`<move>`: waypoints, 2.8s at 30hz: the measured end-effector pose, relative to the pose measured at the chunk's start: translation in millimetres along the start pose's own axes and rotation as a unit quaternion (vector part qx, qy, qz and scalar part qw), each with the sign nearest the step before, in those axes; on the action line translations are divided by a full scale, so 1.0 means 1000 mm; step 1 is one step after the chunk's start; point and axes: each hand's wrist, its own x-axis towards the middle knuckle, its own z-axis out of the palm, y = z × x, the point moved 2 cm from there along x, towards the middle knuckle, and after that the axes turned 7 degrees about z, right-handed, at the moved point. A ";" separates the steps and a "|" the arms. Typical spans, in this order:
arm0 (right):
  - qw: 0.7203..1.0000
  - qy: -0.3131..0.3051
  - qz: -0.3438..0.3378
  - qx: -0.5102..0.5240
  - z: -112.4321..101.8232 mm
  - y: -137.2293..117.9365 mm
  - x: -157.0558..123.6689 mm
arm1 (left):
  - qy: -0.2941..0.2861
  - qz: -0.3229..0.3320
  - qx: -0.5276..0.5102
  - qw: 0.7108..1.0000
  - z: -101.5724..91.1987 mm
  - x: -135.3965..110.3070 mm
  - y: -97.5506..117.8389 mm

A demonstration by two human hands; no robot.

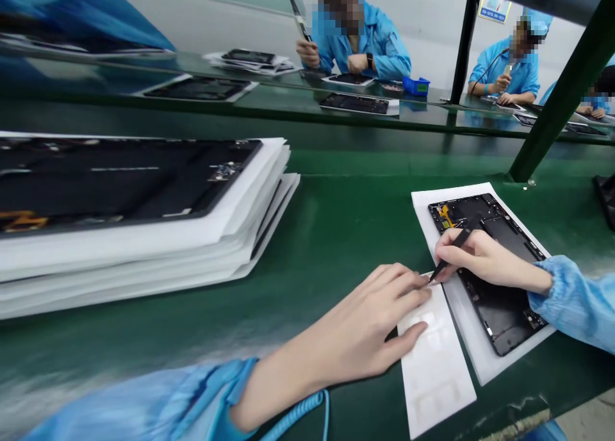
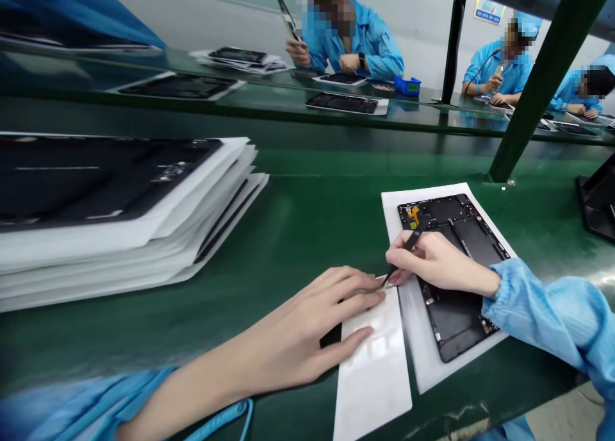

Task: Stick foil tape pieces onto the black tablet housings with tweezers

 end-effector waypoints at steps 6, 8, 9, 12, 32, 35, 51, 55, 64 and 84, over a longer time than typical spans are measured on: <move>0.999 0.037 -0.022 0.016 0.004 0.019 0.017 | 0.012 -0.022 -0.009 1.000 -0.002 -0.001 0.004; 0.999 0.045 -0.029 0.008 0.005 0.020 0.016 | 0.006 -0.030 -0.015 0.999 -0.002 -0.001 0.004; 0.998 0.047 -0.032 0.004 0.006 0.020 0.015 | 0.002 -0.033 -0.016 0.999 -0.002 -0.001 0.004; 0.998 0.056 -0.039 -0.009 0.007 0.015 0.013 | -0.005 -0.035 -0.018 0.999 -0.002 -0.002 0.004; 0.999 0.029 -0.004 -0.030 0.006 0.008 0.018 | 0.008 -0.013 0.006 1.000 -0.001 -0.002 0.005; 0.999 0.018 -0.002 -0.031 0.006 0.007 0.018 | -0.003 -0.016 0.009 1.000 -0.004 -0.001 0.005; 0.988 0.143 -0.029 0.050 -0.007 -0.021 -0.053 | 0.045 0.052 0.047 0.997 -0.001 -0.004 0.001; 0.941 0.329 0.017 0.079 0.010 0.000 -0.112 | 0.053 0.072 -0.011 0.996 0.001 0.011 0.025; 0.849 0.524 0.030 0.059 0.054 0.022 -0.129 | 0.024 0.105 -0.080 0.991 0.020 0.037 0.049; 0.873 0.487 0.020 -0.022 0.053 0.019 -0.130 | 0.019 0.096 -0.082 0.992 0.021 0.034 0.046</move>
